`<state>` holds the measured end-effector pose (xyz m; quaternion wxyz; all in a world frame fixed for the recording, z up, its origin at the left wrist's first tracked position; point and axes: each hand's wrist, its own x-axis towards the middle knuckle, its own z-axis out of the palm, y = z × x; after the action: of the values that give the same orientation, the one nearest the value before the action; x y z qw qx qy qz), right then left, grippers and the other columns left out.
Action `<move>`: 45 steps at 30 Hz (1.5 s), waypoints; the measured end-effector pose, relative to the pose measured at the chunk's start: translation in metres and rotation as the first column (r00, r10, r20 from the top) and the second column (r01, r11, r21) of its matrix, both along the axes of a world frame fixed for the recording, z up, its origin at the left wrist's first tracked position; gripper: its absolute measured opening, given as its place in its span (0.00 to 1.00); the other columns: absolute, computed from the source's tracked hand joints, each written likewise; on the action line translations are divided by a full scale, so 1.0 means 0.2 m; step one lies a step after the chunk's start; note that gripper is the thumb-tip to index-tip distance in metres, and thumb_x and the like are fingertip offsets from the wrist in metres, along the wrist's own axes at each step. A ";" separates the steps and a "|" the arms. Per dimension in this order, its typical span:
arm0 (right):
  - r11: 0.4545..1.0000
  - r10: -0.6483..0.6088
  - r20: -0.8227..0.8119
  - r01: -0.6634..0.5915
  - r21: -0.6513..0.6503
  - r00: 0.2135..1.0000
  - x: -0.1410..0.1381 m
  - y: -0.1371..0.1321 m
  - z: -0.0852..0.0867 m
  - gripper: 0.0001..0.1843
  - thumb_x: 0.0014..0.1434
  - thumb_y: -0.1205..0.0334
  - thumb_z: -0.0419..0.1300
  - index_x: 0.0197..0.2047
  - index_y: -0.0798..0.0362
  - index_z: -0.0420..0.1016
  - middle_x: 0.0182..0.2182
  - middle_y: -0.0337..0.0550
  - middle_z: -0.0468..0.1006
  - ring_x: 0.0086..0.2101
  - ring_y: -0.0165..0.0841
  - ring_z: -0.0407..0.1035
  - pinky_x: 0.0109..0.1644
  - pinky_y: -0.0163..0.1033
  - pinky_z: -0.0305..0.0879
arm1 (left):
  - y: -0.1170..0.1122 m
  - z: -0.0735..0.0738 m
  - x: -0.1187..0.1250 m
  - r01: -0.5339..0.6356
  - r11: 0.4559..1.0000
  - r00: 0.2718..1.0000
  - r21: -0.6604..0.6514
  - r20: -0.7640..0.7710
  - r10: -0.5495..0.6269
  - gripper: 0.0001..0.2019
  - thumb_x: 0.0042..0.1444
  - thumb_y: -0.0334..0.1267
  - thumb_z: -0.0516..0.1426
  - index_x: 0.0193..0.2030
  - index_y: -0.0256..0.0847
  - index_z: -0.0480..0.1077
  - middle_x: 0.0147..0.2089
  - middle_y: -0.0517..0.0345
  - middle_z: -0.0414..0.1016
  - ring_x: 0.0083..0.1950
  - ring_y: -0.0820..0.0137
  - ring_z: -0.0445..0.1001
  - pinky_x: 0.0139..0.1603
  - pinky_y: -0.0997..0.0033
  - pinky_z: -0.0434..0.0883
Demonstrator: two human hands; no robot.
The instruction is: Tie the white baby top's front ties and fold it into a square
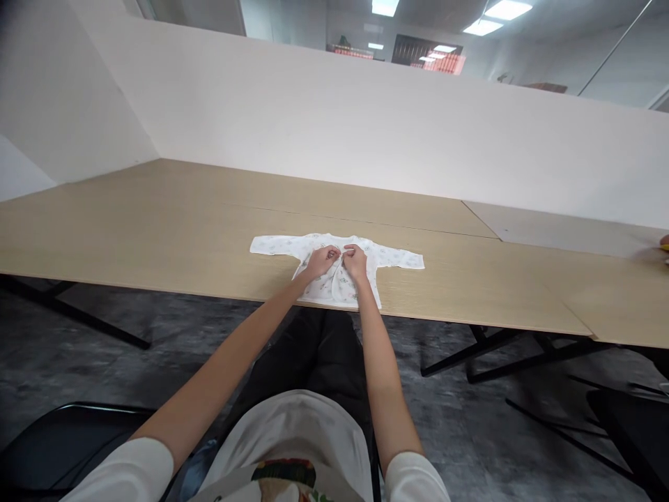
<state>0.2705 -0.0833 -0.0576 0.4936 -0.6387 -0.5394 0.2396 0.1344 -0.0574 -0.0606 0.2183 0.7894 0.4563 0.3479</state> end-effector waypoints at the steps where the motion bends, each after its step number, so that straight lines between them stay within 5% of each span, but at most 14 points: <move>1: 1.000 -0.001 -0.022 0.001 -0.005 1.000 0.00 0.00 0.00 0.21 0.45 0.63 0.51 0.44 0.55 0.72 0.27 0.38 0.77 0.25 0.30 0.69 0.34 0.35 0.66 | 0.00 0.00 0.00 0.005 1.000 1.000 -0.007 0.022 -0.005 0.11 0.60 0.35 0.53 0.43 0.41 0.75 0.45 0.54 0.79 0.46 0.67 0.76 0.52 0.67 0.70; 10: 0.999 0.030 -0.186 -0.033 -0.014 0.982 0.00 0.01 0.01 0.22 0.42 0.64 0.53 0.43 0.55 0.71 0.25 0.37 0.76 0.24 0.29 0.68 0.30 0.33 0.65 | 0.00 0.00 -0.01 0.056 0.997 0.982 -0.053 0.185 -0.045 0.10 0.57 0.34 0.54 0.44 0.41 0.73 0.41 0.57 0.79 0.42 0.69 0.76 0.48 0.70 0.72; 26: 0.999 0.036 0.014 -0.037 0.033 0.999 -0.02 -0.03 0.02 0.18 0.43 0.64 0.54 0.39 0.54 0.73 0.25 0.36 0.75 0.27 0.30 0.68 0.35 0.34 0.65 | -0.03 0.04 -0.02 0.055 0.997 0.968 -0.046 0.248 -0.042 0.09 0.57 0.33 0.53 0.41 0.39 0.74 0.41 0.54 0.79 0.42 0.70 0.76 0.47 0.71 0.71; 33: 1.000 0.027 0.008 -0.027 -0.002 1.000 -0.04 -0.04 0.03 0.14 0.40 0.65 0.54 0.34 0.52 0.69 0.24 0.34 0.73 0.28 0.32 0.68 0.36 0.35 0.65 | -0.04 0.04 -0.01 0.026 0.998 0.986 -0.054 0.168 -0.017 0.14 0.56 0.32 0.54 0.48 0.41 0.74 0.40 0.56 0.80 0.41 0.69 0.77 0.45 0.71 0.71; 41: 0.997 -0.037 -0.091 0.031 -0.065 0.995 0.00 0.01 0.00 0.15 0.37 0.62 0.58 0.33 0.54 0.73 0.23 0.37 0.74 0.25 0.31 0.67 0.30 0.34 0.64 | -0.05 0.07 -0.01 -0.052 0.998 0.996 -0.021 0.076 0.054 0.13 0.56 0.30 0.53 0.42 0.40 0.78 0.43 0.54 0.81 0.44 0.68 0.76 0.48 0.70 0.71; 45: 0.997 -0.007 -0.006 0.007 -0.079 1.000 0.01 0.00 -0.01 0.14 0.40 0.60 0.58 0.30 0.56 0.78 0.22 0.39 0.75 0.25 0.33 0.68 0.30 0.34 0.64 | -0.06 0.07 0.00 -0.114 0.993 0.989 0.024 -0.087 0.115 0.12 0.56 0.32 0.54 0.42 0.42 0.79 0.45 0.54 0.81 0.47 0.65 0.75 0.52 0.67 0.69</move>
<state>0.2717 -0.0829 -0.0590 0.4705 -0.6588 -0.5258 0.2610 0.1344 -0.0690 -0.0465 0.1699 0.7786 0.5068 0.3289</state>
